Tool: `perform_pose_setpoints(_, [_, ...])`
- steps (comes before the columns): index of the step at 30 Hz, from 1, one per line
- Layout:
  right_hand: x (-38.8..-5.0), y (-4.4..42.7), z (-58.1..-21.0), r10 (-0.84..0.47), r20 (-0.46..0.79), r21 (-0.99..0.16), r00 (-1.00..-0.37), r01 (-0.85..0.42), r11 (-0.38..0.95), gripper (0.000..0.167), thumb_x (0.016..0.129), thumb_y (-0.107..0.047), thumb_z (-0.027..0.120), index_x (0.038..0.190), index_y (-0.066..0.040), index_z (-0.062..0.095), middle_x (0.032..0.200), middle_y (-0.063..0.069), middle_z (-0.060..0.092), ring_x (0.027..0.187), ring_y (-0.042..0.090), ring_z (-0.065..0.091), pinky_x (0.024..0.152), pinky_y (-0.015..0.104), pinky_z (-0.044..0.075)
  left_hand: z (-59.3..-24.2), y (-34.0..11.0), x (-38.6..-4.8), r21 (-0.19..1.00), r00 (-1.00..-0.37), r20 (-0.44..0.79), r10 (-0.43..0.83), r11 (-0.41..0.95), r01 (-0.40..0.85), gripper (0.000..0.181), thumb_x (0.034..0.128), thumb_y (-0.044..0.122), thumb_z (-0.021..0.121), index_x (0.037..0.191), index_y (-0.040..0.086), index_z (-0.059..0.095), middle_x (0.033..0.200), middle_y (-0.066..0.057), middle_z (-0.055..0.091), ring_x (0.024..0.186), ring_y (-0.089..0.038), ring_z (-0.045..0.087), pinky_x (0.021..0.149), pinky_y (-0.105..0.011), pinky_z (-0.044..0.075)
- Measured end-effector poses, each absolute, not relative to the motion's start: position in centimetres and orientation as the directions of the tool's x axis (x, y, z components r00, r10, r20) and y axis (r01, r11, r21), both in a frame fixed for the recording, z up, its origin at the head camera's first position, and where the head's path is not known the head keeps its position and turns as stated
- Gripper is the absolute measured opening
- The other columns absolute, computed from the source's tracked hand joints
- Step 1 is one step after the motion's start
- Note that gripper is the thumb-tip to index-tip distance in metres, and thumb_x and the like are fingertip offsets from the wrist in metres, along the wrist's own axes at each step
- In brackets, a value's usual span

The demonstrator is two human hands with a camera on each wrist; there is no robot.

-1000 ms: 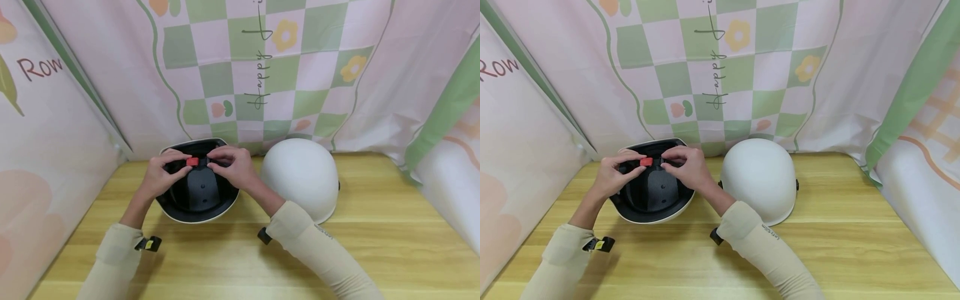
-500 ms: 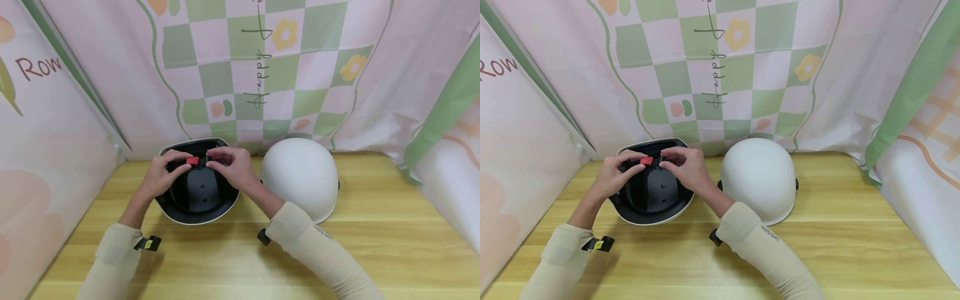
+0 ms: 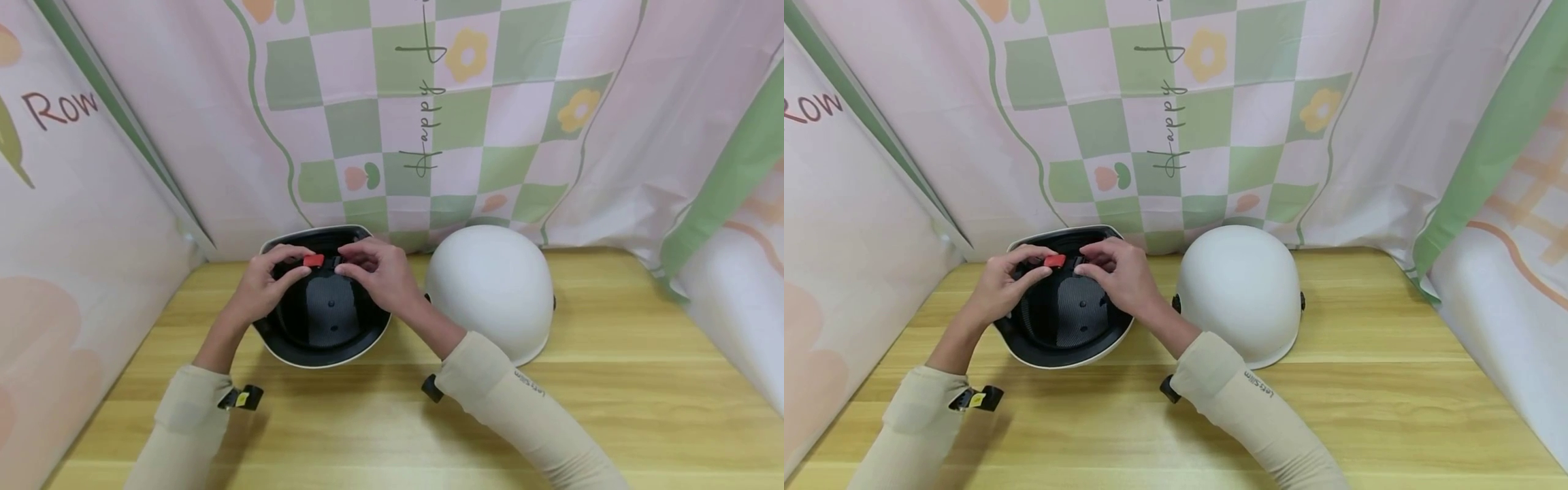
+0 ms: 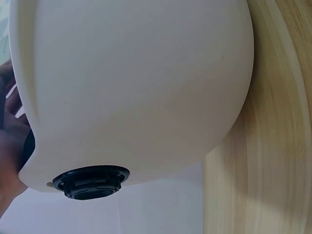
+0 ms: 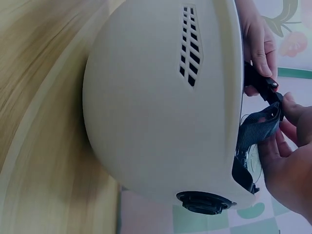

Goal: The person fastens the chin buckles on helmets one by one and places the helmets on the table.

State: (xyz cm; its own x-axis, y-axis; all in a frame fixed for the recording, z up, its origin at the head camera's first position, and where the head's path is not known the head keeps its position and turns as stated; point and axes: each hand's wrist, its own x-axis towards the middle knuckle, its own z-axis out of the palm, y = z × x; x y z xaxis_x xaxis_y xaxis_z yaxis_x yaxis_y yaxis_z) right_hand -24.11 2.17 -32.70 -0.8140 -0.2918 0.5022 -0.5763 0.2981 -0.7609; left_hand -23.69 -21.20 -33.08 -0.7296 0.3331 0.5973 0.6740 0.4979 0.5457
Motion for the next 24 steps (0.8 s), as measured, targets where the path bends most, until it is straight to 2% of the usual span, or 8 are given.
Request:
perform_pose_setpoints(8, [-24.13,2.44,-32.42,-0.323,0.483,-0.739,-0.814,-0.577,0.349,0.024,0.089,-0.023,0.074,0.107,-0.008,0.075,0.103,0.007,0.075,0.081,0.015,0.066,0.073,0.023,0.056,-32.85,-21.12,-23.53,0.548,-0.751,0.562,0.346,0.524,0.652,0.023,0.0912,0.004,0.069,0.114,0.004,0.070,0.108,-0.014,0.071,0.096,-0.011,0.060,0.086,-0.023,0.050])
perform_pose_setpoints(14, [-24.06,2.58,-32.36,-0.329,0.478,-0.738,-0.814,-0.576,0.351,0.023,0.090,-0.021,0.073,0.109,-0.007,0.075,0.105,0.007,0.075,0.082,0.015,0.068,0.075,0.025,0.057,-32.81,-21.05,-23.49,0.556,-0.754,0.549,0.361,0.516,0.652,0.024,0.0887,0.002,0.071,0.113,0.003,0.071,0.111,-0.013,0.072,0.103,-0.003,0.060,0.094,-0.035,0.053])
perform_pose_setpoints(16, [-24.01,2.58,-32.34,-0.329,0.483,-0.736,-0.812,-0.580,0.350,0.024,0.090,-0.020,0.073,0.110,-0.007,0.075,0.105,0.007,0.075,0.082,0.016,0.068,0.075,0.026,0.057,-32.76,-21.04,-23.47,0.552,-0.747,0.558,0.362,0.510,0.660,0.025,0.0880,0.001,0.071,0.112,0.003,0.071,0.110,-0.014,0.072,0.103,-0.003,0.060,0.096,-0.031,0.052])
perform_pose_setpoints(21, [-23.93,2.58,-32.35,-0.324,0.474,-0.762,-0.819,-0.566,0.316,0.026,0.090,-0.019,0.073,0.110,-0.003,0.074,0.104,0.009,0.075,0.080,0.022,0.071,0.071,0.024,0.058,-32.66,-21.03,-23.47,0.550,-0.740,0.570,0.357,0.504,0.666,0.025,0.0862,-0.001,0.072,0.111,0.003,0.072,0.108,-0.015,0.073,0.101,-0.008,0.061,0.094,-0.011,0.044])
perform_pose_setpoints(24, [-23.92,2.59,-32.37,-0.314,0.450,-0.802,-0.836,-0.533,0.270,0.026,0.090,-0.018,0.073,0.110,-0.002,0.073,0.103,0.012,0.075,0.077,0.025,0.072,0.068,0.023,0.058,-32.64,-21.01,-23.44,0.555,-0.745,0.564,0.357,0.504,0.662,0.025,0.0864,-0.001,0.072,0.111,0.003,0.072,0.109,-0.015,0.073,0.102,-0.005,0.060,0.094,-0.008,0.042])
